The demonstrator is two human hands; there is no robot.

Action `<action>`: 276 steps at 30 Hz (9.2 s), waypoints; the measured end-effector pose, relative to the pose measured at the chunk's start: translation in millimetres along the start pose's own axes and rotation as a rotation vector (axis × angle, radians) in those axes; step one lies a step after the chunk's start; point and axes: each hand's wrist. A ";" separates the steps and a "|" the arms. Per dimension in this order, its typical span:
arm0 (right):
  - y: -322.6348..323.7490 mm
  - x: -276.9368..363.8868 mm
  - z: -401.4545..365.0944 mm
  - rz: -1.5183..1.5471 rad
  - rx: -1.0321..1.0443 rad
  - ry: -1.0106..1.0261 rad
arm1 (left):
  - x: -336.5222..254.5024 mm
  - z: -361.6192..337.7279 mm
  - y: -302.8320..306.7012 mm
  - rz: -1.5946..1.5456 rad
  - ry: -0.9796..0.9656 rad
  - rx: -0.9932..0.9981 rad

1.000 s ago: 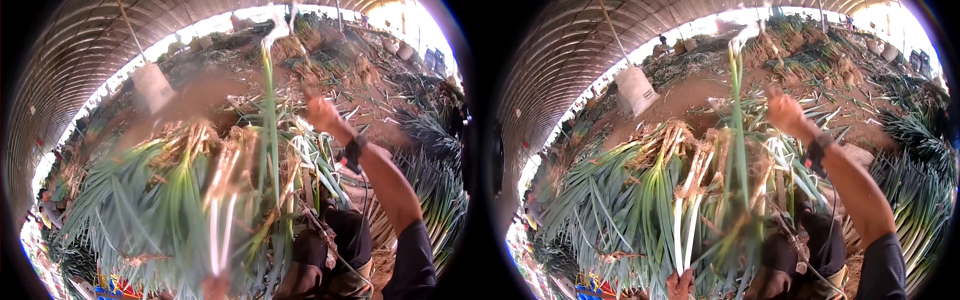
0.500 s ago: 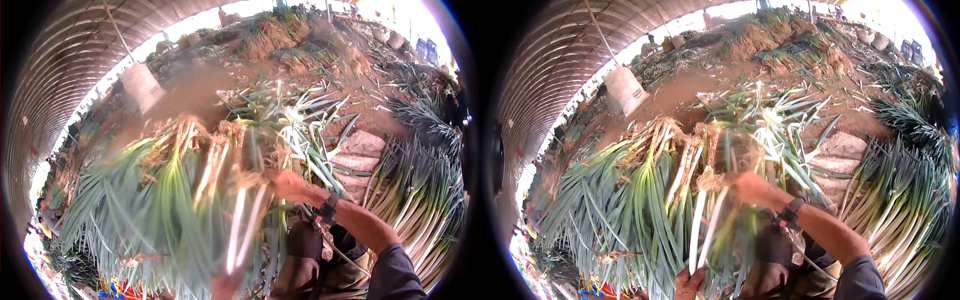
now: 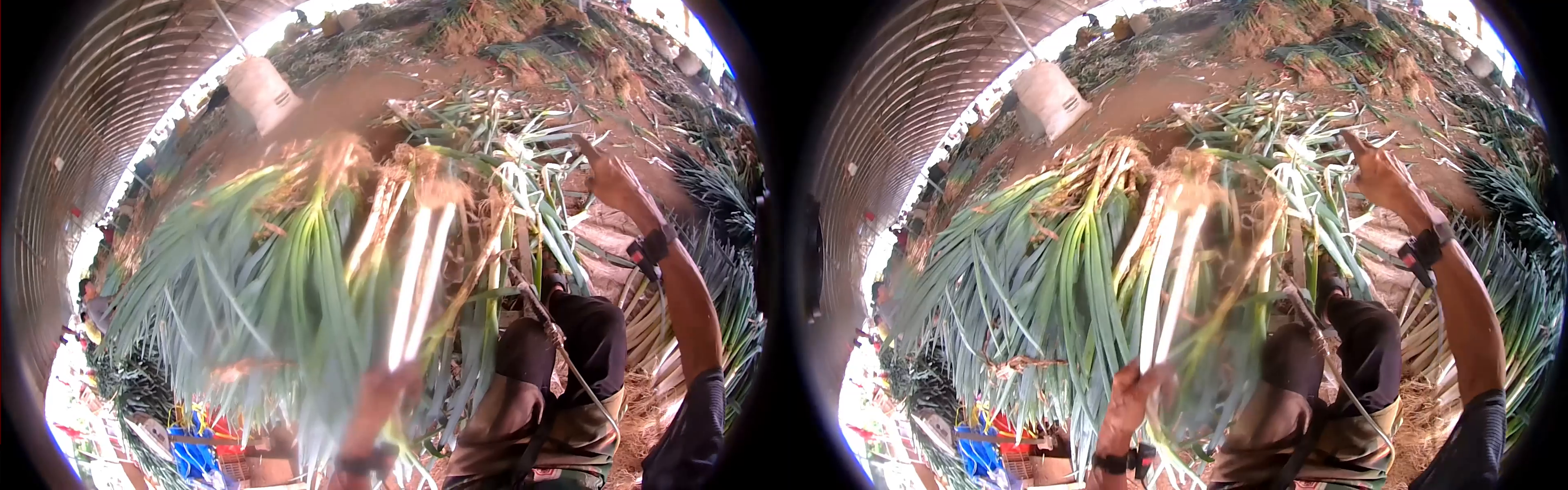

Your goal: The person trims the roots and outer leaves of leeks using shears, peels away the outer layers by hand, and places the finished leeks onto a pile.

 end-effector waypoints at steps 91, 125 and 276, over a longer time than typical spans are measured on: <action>-94.1 100.3 -148.6 0.826 0.777 -0.726 | 82.1 153.0 -102.7 0.617 -0.187 -0.226; -47.6 203.9 -127.8 0.466 0.937 -0.313 | 81.7 218.7 -104.6 0.790 -0.129 -0.141; -49.5 97.6 -129.6 0.210 0.910 -0.399 | 17.3 209.9 -141.9 0.625 -0.121 -0.156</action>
Point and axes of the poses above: each hand's wrist, its own z-axis towards the middle knuckle, its own y-axis out of the back of the hand, x = y × z, and after that the axes turned 14 degrees about z, right-handed
